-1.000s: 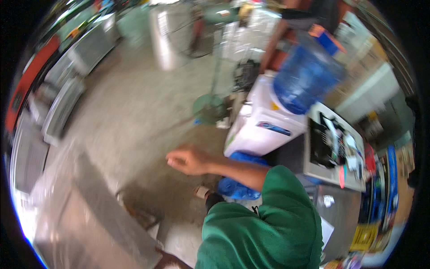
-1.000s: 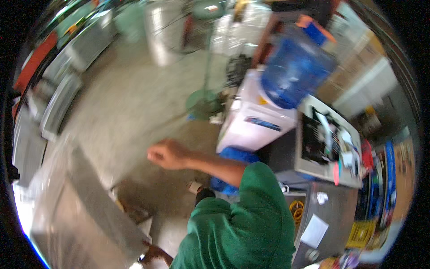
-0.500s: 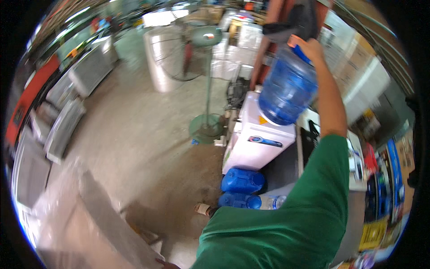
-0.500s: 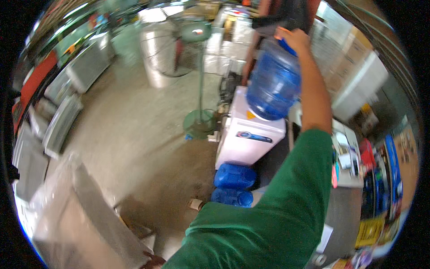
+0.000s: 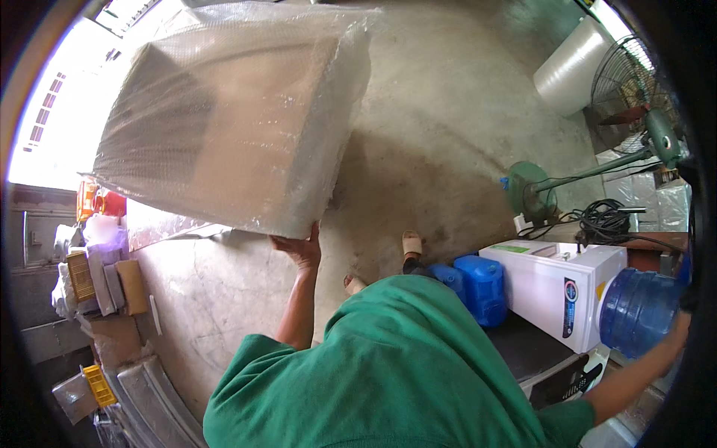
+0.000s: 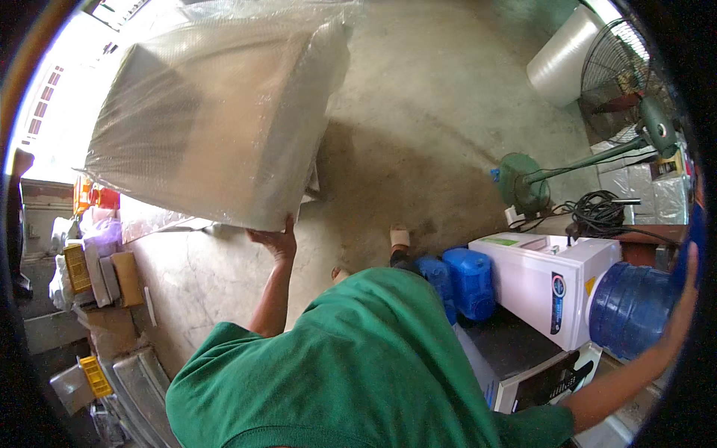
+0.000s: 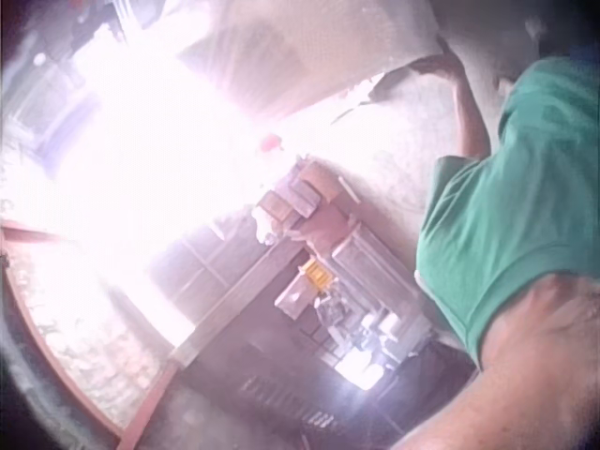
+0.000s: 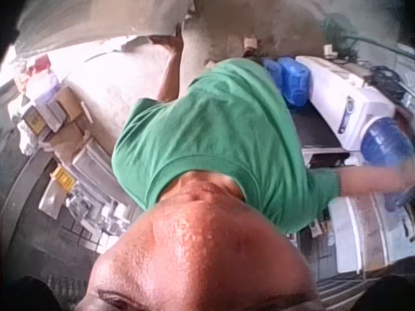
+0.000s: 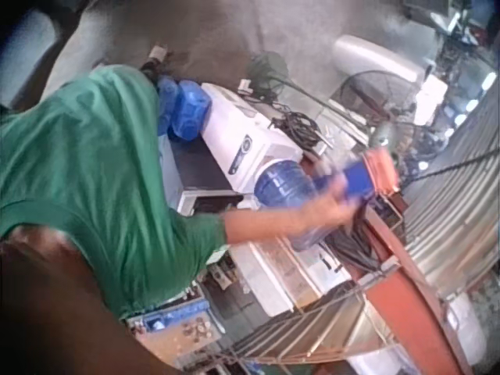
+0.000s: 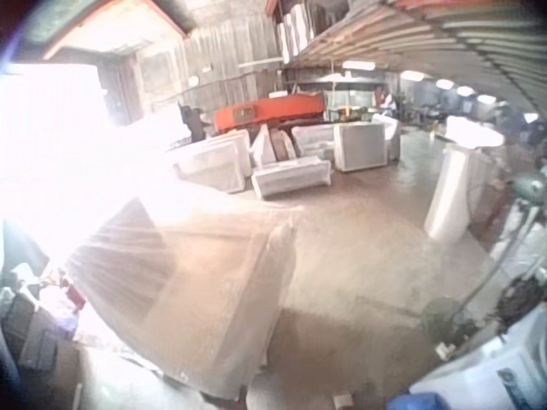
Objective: The person wraps a large rectangular object with bubble wrap and secures it with packing tape using a handheld dispenser. They rotate the object to cover all sides, smooth the wrap, and apply multiple strips of tape to hold the wrap in place.
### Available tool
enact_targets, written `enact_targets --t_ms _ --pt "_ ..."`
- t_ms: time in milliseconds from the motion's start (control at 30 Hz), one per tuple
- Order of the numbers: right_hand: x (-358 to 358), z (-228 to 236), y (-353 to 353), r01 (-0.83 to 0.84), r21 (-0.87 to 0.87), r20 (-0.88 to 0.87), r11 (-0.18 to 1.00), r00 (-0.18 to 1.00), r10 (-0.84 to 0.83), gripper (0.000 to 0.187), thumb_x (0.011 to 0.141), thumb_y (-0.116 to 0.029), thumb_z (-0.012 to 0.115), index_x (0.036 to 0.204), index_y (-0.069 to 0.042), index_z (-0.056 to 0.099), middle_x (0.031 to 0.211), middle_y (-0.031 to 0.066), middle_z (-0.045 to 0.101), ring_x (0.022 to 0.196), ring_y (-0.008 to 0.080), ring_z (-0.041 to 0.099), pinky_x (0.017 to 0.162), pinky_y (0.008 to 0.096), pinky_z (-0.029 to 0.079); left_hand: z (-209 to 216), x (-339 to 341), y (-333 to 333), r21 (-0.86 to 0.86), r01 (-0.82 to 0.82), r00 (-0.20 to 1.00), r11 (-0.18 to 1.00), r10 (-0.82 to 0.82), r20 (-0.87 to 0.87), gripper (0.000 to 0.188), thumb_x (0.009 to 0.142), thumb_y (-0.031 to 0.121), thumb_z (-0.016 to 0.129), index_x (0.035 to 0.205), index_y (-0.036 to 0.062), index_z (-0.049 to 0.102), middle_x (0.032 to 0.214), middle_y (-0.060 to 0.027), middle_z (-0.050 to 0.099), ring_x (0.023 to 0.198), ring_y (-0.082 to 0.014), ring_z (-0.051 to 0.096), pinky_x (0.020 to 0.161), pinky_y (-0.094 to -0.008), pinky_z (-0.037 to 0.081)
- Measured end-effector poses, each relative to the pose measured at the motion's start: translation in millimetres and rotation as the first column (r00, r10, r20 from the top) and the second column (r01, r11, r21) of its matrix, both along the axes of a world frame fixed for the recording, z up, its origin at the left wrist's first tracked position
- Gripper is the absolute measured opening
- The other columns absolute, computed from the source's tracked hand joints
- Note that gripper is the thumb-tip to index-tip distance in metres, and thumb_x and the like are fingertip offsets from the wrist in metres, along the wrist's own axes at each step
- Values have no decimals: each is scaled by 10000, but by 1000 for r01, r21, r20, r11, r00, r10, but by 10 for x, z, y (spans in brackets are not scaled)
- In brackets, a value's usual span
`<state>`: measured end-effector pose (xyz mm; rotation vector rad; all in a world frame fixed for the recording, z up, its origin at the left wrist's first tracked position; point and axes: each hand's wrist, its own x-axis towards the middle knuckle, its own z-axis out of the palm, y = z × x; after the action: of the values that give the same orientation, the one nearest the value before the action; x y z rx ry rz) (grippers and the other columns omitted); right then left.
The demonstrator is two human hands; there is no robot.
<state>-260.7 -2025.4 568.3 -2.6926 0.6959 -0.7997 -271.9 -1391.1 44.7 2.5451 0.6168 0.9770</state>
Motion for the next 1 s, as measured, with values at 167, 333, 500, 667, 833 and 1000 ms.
enact_targets --t_ms 167,333,500,667,833,1000 --pt "664 -2124 1594 -356 900 29 253 627 778 494 916 -386 692 1249 -34 595 1014 92 657 924 214 612 823 376 495 -31 -80 72 32 -23 1000 999 24 -10 1335 781 444 834 1525 -42 -163 1476 -353 54 1349 -508 189 1107 -600 261" --pt "797 -3238 3560 89 914 375 -395 184 909 521 908 -379 716 1240 -15 545 993 76 652 942 165 631 845 341 519 57 -39 78 69 3 1000 998 -1 -24 1289 789 395 830 1538 -10 -138 1484 -335 88 1353 -497 182 1116 -591 252" --pt "1133 -3839 4380 -234 898 354 -374 -124 927 686 860 -568 723 1183 26 607 996 140 682 874 166 643 776 318 529 55 -56 74 48 23 997 999 -20 -71 1115 831 327 785 1545 45 -23 1511 -280 108 1400 -451 135 1142 -562 220" --pt "1368 -3814 4576 -261 918 213 -298 -310 927 798 833 -716 639 1098 35 686 927 160 710 876 226 674 770 353 535 183 -57 -17 -4 40 977 999 -40 -209 687 938 292 644 1495 122 279 1504 -220 261 1371 -397 212 1126 -567 158" --pt "1447 -4281 4555 -297 941 26 -164 -419 908 867 811 -790 582 1068 29 705 919 175 715 848 271 682 749 389 526 -177 -247 156 87 40 958 995 -14 -286 531 949 267 623 1430 105 466 1500 -234 367 1393 -450 228 1108 -652 86" --pt "1453 -4962 4660 -284 924 145 -256 -360 922 855 787 -799 602 1073 -1 716 939 177 715 866 293 687 746 396 530 68 -352 163 86 67 912 994 -26 -410 955 872 379 731 1512 -51 168 1506 -332 214 1403 -515 151 1147 -620 72"
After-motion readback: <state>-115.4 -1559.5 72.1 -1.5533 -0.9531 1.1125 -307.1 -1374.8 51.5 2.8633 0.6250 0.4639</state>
